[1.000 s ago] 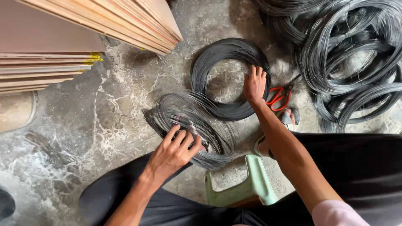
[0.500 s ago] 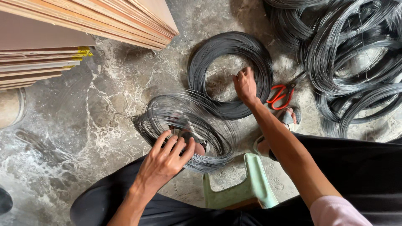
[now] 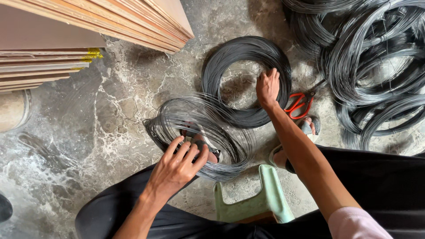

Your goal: The person sits on a small stool and coils a length of black wire by hand. They pull wire from a larger coil on the floor and wrap it into a smaller, tighter coil held in their left hand.

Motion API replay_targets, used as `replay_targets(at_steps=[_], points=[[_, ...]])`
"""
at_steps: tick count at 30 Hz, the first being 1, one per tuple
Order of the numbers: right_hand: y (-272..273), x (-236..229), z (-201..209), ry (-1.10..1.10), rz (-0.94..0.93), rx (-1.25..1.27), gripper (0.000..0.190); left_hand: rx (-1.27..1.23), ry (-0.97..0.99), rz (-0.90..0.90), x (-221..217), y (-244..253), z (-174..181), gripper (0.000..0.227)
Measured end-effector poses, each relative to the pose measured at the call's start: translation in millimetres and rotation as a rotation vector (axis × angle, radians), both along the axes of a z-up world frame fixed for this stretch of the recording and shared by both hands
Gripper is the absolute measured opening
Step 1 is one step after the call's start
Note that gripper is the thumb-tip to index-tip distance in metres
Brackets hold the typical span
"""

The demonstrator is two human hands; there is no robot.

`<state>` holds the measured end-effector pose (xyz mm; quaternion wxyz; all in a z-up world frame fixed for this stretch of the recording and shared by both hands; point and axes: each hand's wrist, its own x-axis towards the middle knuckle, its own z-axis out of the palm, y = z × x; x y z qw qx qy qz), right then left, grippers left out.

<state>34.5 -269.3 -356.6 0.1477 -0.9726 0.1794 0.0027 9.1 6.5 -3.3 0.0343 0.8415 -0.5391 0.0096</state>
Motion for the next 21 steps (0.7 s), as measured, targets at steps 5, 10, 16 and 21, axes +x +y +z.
replay_targets(at_steps=[5, 10, 16, 21], points=[[-3.8, 1.5, 12.4, -0.069, 0.051, 0.006, 0.018, -0.008, 0.001, -0.003, 1.4, -1.8, 3.5, 0.02], [-7.4, 5.7, 7.4, 0.054, 0.059, 0.066, 0.021, 0.011, -0.013, 0.005, 2.1, -2.2, 1.6, 0.019], [-8.0, -4.8, 4.4, 0.029, -0.029, 0.457, 0.032, -0.049, -0.045, -0.012, -4.1, 3.7, -17.8, 0.01], [-14.0, -27.3, -6.9, 0.118, -0.175, 0.628, 0.023, -0.047, -0.065, -0.032, -7.5, 5.7, -18.1, 0.01]])
